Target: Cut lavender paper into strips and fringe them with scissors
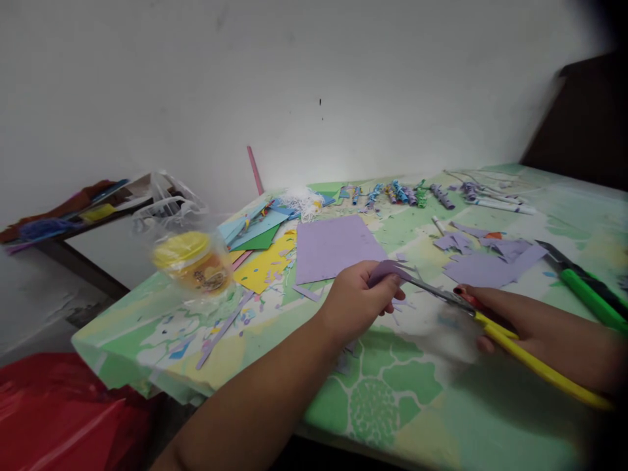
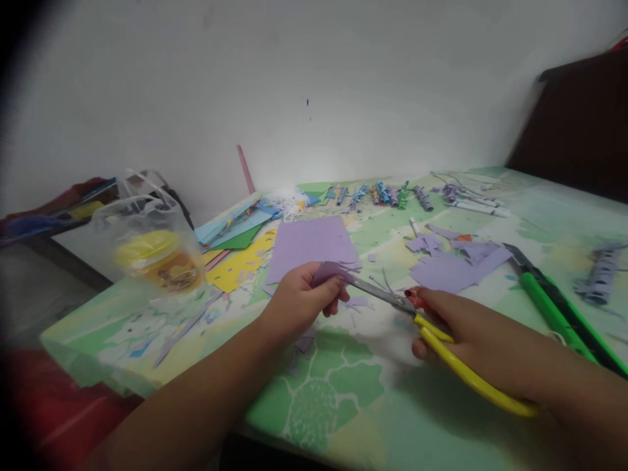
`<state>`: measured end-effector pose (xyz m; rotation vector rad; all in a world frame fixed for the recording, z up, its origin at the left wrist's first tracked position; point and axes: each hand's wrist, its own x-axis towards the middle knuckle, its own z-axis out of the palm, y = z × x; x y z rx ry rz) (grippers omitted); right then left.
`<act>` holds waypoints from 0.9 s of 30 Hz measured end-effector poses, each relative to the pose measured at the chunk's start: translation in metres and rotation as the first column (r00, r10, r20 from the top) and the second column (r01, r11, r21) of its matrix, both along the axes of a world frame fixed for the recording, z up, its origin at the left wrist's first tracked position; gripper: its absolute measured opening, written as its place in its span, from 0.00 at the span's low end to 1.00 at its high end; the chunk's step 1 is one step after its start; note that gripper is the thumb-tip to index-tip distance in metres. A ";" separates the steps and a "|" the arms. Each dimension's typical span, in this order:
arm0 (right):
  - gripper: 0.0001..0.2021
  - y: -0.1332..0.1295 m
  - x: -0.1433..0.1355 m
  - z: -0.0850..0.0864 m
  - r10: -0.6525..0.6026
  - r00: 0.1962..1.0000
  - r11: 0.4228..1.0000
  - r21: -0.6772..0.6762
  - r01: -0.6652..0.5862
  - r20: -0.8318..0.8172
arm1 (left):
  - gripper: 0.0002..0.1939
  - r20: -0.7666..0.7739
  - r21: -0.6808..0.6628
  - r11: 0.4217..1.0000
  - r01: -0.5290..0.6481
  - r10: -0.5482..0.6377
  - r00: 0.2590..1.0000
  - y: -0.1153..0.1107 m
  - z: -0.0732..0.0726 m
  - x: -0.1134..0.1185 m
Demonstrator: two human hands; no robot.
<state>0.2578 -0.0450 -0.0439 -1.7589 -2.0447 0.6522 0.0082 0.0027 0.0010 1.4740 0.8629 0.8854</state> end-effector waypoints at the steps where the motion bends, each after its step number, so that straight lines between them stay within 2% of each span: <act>1: 0.21 -0.001 -0.001 0.001 0.026 0.999 0.999 -0.045 -0.027 -0.021 | 0.04 0.003 -0.008 1.000 0.010 -0.010 1.000 -0.001 0.000 0.000; 3: 0.20 -0.002 -0.003 0.003 0.051 0.997 0.991 -0.118 -0.058 -0.062 | 0.05 0.009 -0.022 0.999 0.023 -0.023 1.000 -0.002 0.001 0.001; 6: 0.19 -0.003 -0.006 0.007 0.030 0.997 0.988 -0.149 -0.041 -0.070 | 0.06 0.014 -0.027 0.999 0.027 -0.027 1.000 -0.005 0.002 0.001; 11: 0.20 -0.003 -0.008 0.010 0.070 0.993 0.978 -0.190 -0.088 -0.100 | 0.05 0.034 -0.013 0.999 0.047 -0.046 0.998 -0.004 0.002 0.000; 18: 0.18 -0.001 -0.008 0.007 0.101 0.992 0.988 -0.111 -0.108 -0.070 | 0.06 0.081 -0.045 0.993 0.105 -0.101 0.992 -0.004 0.003 -0.002; 23: 0.21 -0.003 -0.007 0.004 0.105 0.994 0.994 0.005 -0.105 -0.016 | 0.08 0.115 -0.081 0.979 0.186 -0.176 0.978 -0.003 0.004 -0.006; 27: 0.18 -0.001 -0.004 0.002 0.140 0.990 0.990 -0.001 -0.140 -0.021 | 0.07 0.125 -0.077 0.973 0.218 -0.208 0.970 -0.002 0.004 -0.008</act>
